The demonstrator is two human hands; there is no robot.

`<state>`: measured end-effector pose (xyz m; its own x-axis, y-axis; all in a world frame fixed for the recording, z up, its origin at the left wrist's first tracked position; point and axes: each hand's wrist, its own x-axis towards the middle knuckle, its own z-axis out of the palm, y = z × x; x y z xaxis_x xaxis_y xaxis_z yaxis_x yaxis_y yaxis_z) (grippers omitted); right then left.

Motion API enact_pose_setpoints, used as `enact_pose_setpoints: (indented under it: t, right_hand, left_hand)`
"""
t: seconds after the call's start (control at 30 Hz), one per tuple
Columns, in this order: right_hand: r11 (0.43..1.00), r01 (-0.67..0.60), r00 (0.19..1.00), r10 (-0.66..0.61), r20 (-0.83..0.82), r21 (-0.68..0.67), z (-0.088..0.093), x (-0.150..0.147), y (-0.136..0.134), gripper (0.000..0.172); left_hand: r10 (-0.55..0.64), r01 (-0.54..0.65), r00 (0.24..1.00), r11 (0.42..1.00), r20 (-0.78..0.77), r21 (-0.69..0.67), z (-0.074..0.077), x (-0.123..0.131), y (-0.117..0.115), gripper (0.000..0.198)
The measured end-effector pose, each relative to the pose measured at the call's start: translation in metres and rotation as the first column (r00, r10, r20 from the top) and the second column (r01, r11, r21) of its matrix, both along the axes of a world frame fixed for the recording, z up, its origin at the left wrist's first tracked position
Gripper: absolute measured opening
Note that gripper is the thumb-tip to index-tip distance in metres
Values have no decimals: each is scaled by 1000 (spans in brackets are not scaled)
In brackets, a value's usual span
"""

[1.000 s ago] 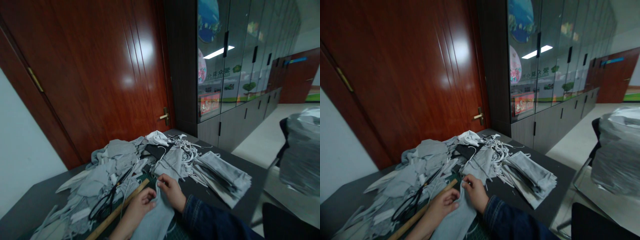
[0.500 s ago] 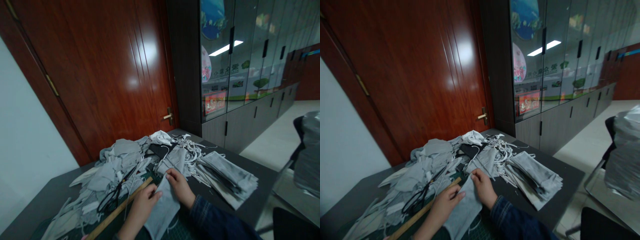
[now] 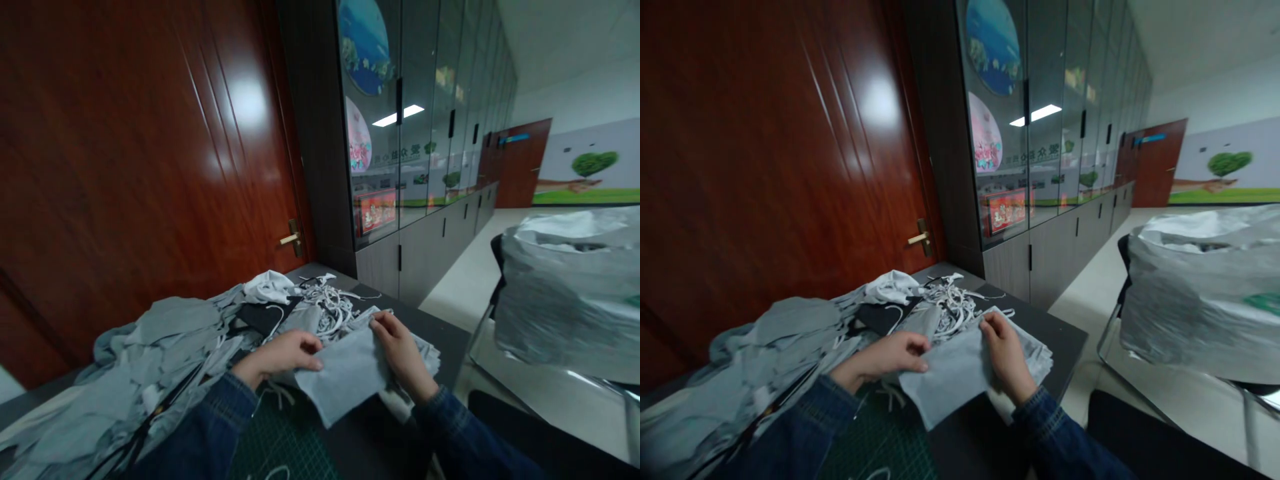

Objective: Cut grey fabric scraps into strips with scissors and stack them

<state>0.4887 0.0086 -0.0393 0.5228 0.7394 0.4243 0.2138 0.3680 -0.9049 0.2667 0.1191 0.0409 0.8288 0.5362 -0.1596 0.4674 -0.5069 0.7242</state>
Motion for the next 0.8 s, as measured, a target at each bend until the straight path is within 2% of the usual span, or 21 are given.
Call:
enact_pose_setpoints:
  t: [0.07, 0.13, 0.2, 0.27, 0.37, 0.43, 0.53, 0.6, 0.63, 0.7, 0.8]
  right_hand:
    - [999, 39, 999, -39, -21, -3, 5, 24, -6, 33]
    - [997, 70, 996, -70, -48, 8, 11, 46, -10, 35]
    - [992, 119, 992, -118, -41, 28, 19, 65, -15, 36]
    - [981, 186, 982, -187, 12, 51, 25, 81, -23, 34]
    - [970, 225, 956, -237, 173, 87, 23, 91, -41, 28]
    - [983, 174, 928, -181, 327, 52, 13, 89, -53, 22]
    - [988, -27, 857, 100, 506, -149, -6, 75, -68, 18]
    - [948, -140, 790, 282, 545, -287, -12, 66, -73, 14]
    - [927, -163, 769, 333, 545, -337, -12, 63, -74, 12]
    - [906, -163, 763, 367, 532, -391, -7, 61, -74, 12]
    - [931, -89, 794, 281, 539, -354, -3, 64, -62, 21]
  left_hand:
    - [-28, 25, 999, 994, 26, 111, 16, 28, 16, 21]
    - [-23, 0, 995, 970, 92, 242, 29, 59, 30, 19]
    - [-7, -62, 984, 922, 177, 383, 36, 92, 40, 21]
    - [3, -134, 966, 861, 260, 490, 36, 121, 44, 24]
    - [-33, -161, 950, 797, 309, 582, 21, 151, 44, 28]
    - [-81, -107, 959, 785, 273, 610, 2, 157, 45, 30]
    - [-188, 73, 973, 795, 131, 602, -28, 151, 49, 29]
    - [-262, 189, 964, 793, 43, 579, -41, 143, 51, 30]
    - [-278, 216, 960, 789, 21, 575, -44, 140, 50, 31]
    - [-254, 187, 967, 780, 28, 597, -46, 138, 43, 33]
    - [-184, 89, 979, 769, 86, 633, -47, 146, 21, 39]
